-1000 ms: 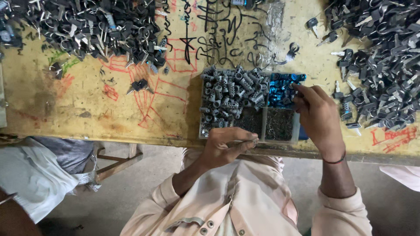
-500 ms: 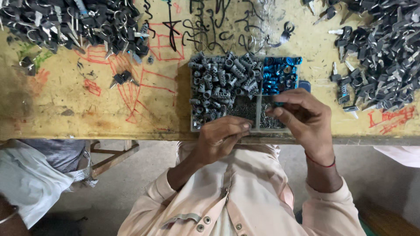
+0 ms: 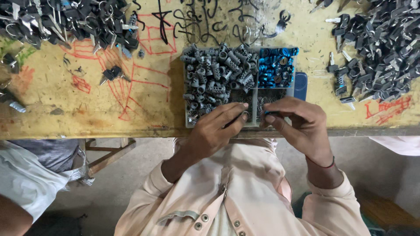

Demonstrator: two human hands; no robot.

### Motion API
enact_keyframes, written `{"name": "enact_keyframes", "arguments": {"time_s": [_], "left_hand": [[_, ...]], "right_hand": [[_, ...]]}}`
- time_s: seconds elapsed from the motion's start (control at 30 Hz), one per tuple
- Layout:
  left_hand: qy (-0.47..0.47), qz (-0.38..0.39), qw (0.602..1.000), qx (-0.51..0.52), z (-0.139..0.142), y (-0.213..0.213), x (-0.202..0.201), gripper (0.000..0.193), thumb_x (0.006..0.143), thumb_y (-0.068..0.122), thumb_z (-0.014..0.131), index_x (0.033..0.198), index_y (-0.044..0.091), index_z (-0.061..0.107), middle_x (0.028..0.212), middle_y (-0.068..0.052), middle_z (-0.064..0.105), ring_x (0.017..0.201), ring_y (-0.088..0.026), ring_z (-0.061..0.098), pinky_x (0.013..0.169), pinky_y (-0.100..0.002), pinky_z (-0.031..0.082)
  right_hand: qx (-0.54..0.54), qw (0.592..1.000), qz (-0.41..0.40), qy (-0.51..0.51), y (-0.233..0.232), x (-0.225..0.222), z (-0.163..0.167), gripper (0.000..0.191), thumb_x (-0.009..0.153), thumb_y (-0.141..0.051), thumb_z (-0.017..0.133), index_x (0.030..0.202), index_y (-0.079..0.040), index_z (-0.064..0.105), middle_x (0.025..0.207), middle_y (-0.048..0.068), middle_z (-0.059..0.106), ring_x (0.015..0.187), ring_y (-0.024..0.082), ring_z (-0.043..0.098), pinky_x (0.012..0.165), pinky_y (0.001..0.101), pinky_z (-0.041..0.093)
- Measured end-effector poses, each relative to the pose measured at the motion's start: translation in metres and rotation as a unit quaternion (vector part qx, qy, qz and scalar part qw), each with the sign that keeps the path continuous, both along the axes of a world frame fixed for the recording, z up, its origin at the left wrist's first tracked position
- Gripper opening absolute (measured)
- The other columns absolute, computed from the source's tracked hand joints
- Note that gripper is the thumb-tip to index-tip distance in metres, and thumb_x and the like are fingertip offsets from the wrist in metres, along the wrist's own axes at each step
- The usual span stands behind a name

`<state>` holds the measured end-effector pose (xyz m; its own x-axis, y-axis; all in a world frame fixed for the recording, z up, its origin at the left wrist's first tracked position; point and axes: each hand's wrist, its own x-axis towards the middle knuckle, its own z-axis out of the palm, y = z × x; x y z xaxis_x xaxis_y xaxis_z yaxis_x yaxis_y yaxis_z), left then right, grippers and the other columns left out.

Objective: The person sits at a workbench assembling small metal components by hand. They repeatedly pick small metal parts from a compartment tray, press the parts together to join them, and set the finished assemblies on the table among piles of completed pieces.

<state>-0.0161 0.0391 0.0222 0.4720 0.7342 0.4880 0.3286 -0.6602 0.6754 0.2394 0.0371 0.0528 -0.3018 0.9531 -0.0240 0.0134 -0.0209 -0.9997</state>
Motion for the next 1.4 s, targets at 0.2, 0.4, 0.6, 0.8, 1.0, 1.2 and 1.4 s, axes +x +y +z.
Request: {"name": "enact_keyframes", "arguments": {"time_s": [0.2, 0.4, 0.6, 0.8, 1.0, 1.2, 1.4], "left_hand": [[0.060, -0.041, 0.995, 0.064, 0.002, -0.001, 0.000, 0.026, 0.090, 0.006, 0.071, 0.115, 0.000, 0.065, 0.132, -0.019, 0.063, 0.124, -0.035, 0.066, 0.098, -0.041, 0.060], [0.083, -0.036, 0.994, 0.063, -0.013, -0.007, -0.002, 0.033, 0.088, 0.005, 0.072, 0.119, 0.001, 0.061, 0.132, -0.019, 0.065, 0.122, -0.034, 0.067, 0.090, -0.039, 0.060], [-0.114, -0.029, 0.983, -0.144, -0.013, -0.024, 0.007, 0.046, 0.092, -0.006, 0.071, 0.137, 0.001, 0.062, 0.125, -0.012, 0.067, 0.106, -0.025, 0.069, 0.084, -0.033, 0.061], [-0.145, 0.046, 0.979, -0.136, 0.000, -0.028, 0.028, 0.043, 0.083, -0.008, 0.071, 0.124, 0.005, 0.066, 0.110, -0.009, 0.071, 0.101, -0.027, 0.064, 0.091, -0.040, 0.055], [-0.149, 0.043, 0.971, -0.185, -0.003, -0.021, 0.013, 0.031, 0.092, -0.006, 0.066, 0.122, 0.005, 0.064, 0.098, -0.008, 0.068, 0.093, -0.022, 0.067, 0.084, -0.035, 0.056], [-0.188, -0.026, 0.918, -0.348, -0.017, -0.028, 0.015, 0.025, 0.104, -0.002, 0.058, 0.129, 0.002, 0.061, 0.094, -0.006, 0.068, 0.076, -0.010, 0.068, 0.069, -0.024, 0.058], [-0.167, -0.051, 0.925, -0.338, -0.016, -0.031, 0.013, 0.018, 0.104, -0.001, 0.060, 0.122, 0.002, 0.063, 0.099, -0.007, 0.071, 0.078, -0.010, 0.070, 0.068, -0.025, 0.058]], "right_hand": [[-0.190, 0.981, 0.032, 0.010, -0.005, -0.006, -0.029, 0.018, 0.100, -0.002, 0.065, 0.117, 0.002, 0.071, 0.087, 0.008, 0.071, 0.071, 0.010, 0.068, 0.062, 0.0247, 0.055], [-0.215, 0.970, 0.066, 0.089, -0.002, -0.014, -0.048, 0.021, 0.101, -0.001, 0.062, 0.118, -0.001, 0.050, 0.088, 0.007, 0.064, 0.071, 0.011, 0.065, 0.060, 0.0272, 0.055], [-0.213, 0.948, 0.149, 0.183, -0.013, -0.019, -0.048, 0.028, 0.107, -0.002, 0.050, 0.126, -0.007, 0.030, 0.106, 0.011, 0.062, 0.085, 0.017, 0.070, 0.074, 0.0314, 0.060], [-0.251, 0.943, 0.063, 0.209, -0.016, -0.024, -0.017, 0.035, 0.099, -0.001, 0.051, 0.128, -0.011, 0.032, 0.104, 0.013, 0.070, 0.079, 0.020, 0.074, 0.066, 0.0339, 0.063], [0.133, 0.738, -0.256, -0.610, 0.000, 0.076, -0.011, 0.036, 0.092, -0.005, 0.078, 0.122, 0.007, 0.064, 0.110, 0.032, 0.061, 0.079, 0.038, 0.066, 0.062, 0.0467, 0.050], [0.145, 0.781, -0.213, -0.569, -0.018, 0.129, -0.066, 0.022, 0.110, -0.006, 0.077, 0.110, -0.002, 0.055, 0.102, 0.015, 0.068, 0.092, 0.030, 0.066, 0.077, 0.0413, 0.052], [0.034, 0.884, -0.298, -0.358, -0.025, 0.139, -0.068, 0.053, 0.092, -0.002, 0.069, 0.139, 0.001, 0.046, 0.087, 0.006, 0.067, 0.070, 0.009, 0.064, 0.061, 0.0254, 0.050]]}}
